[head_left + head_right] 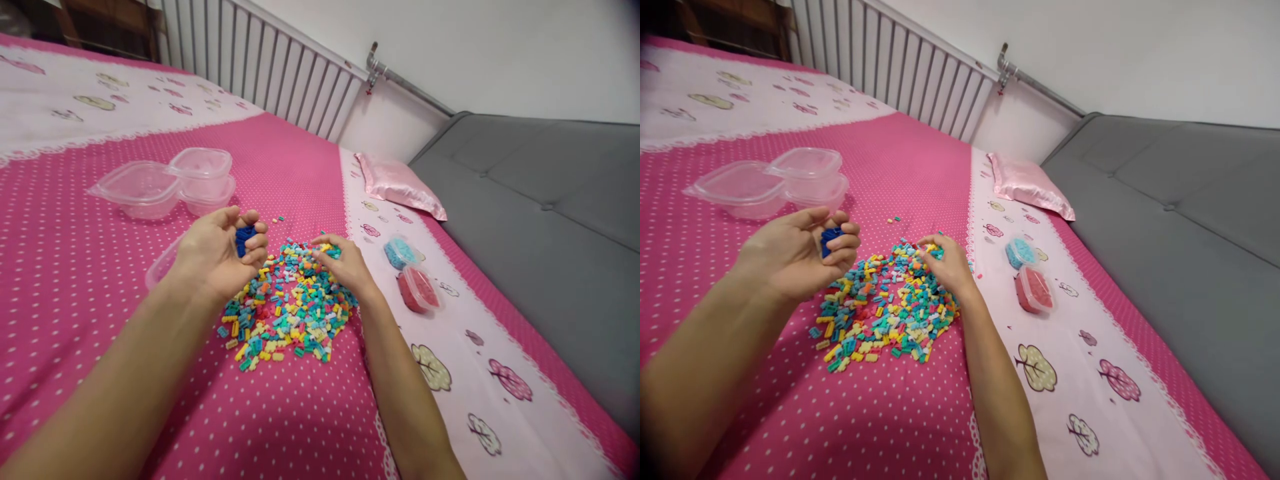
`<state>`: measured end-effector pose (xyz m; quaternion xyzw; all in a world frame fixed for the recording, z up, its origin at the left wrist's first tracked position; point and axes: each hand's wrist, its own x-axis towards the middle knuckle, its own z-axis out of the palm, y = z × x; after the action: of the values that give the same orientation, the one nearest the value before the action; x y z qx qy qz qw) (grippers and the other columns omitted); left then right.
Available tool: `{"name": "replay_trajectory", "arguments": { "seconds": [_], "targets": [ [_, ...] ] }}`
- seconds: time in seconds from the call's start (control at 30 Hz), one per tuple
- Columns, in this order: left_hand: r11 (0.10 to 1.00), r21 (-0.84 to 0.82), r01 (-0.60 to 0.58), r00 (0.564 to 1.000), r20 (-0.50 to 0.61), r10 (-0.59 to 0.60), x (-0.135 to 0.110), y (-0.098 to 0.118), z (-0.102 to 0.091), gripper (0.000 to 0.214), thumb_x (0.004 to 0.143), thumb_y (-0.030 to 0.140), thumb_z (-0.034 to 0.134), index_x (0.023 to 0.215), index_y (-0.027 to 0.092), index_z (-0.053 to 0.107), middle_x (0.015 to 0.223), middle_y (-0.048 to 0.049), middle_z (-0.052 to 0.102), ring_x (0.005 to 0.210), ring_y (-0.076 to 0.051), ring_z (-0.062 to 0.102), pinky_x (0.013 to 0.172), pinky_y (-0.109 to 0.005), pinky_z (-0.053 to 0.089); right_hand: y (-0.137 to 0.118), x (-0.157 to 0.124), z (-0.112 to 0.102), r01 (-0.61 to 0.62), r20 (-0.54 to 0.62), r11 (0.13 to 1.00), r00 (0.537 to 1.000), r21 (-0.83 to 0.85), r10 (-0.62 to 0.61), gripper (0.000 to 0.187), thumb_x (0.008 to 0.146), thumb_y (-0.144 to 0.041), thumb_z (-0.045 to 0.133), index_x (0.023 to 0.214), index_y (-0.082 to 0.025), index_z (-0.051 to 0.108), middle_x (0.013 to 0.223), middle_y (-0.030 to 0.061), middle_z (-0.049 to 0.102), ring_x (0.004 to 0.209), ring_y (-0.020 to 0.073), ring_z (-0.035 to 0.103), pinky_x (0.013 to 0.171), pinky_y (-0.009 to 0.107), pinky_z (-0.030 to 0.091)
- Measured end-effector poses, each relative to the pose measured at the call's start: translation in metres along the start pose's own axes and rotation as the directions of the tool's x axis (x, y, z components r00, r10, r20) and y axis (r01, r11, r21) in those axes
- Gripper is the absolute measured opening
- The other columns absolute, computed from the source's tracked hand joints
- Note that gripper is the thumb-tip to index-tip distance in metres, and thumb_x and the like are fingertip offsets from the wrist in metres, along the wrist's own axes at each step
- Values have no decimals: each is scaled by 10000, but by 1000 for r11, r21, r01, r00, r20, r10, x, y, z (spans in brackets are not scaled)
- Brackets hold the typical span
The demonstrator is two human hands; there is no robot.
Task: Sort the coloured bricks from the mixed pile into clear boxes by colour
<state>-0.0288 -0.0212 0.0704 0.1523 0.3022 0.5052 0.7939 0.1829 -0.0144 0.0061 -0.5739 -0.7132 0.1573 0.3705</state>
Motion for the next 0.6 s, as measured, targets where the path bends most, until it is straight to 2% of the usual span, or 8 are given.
{"name": "replay_trajectory", "arguments": {
  "seconds": [0.1,0.23,0.37,0.5,0.6],
  "targets": [
    [1000,-2,6,1000,-6,-6,-1,0,1,300,902,195,260,648,184,419,523,1,425,361,-68,316,301,-166,210,-7,-1,-8,-6,1,995,1000,95,6,221,759,-295,584,931,-188,672,951,28,685,903,177,609,856,323,453],
    [1000,-4,11,1000,-7,-11,0,0,0,297,901,203,271,646,185,422,523,1,422,361,-70,319,300,-169,211,-10,-2,-12,-13,-10,992,1000,123,14,256,734,-322,625,941,-183,682,917,32,681,824,158,595,791,304,461],
    [1000,2,12,1000,-15,-12,0,0,0,297,902,205,267,649,186,423,520,3,419,361,-70,313,299,-169,207,-9,-4,-14,-41,26,986,999,161,37,291,746,-366,635,965,-180,683,816,20,665,711,131,568,689,273,466],
    [1000,-6,13,1000,-12,-14,0,0,1,293,900,199,269,653,186,426,526,2,424,361,-70,315,300,-170,207,-11,-6,-20,-149,66,964,988,223,137,367,840,-470,497,1035,-213,672,963,45,672,815,164,597,612,265,489],
    [1000,-11,4,1000,-15,-4,0,0,1,285,895,196,279,651,186,426,528,0,427,361,-70,321,299,-169,202,-2,-7,-28,-203,0,978,979,43,204,441,863,-548,426,1086,-244,654,1100,56,658,968,214,608,725,335,507]
  ]
}}
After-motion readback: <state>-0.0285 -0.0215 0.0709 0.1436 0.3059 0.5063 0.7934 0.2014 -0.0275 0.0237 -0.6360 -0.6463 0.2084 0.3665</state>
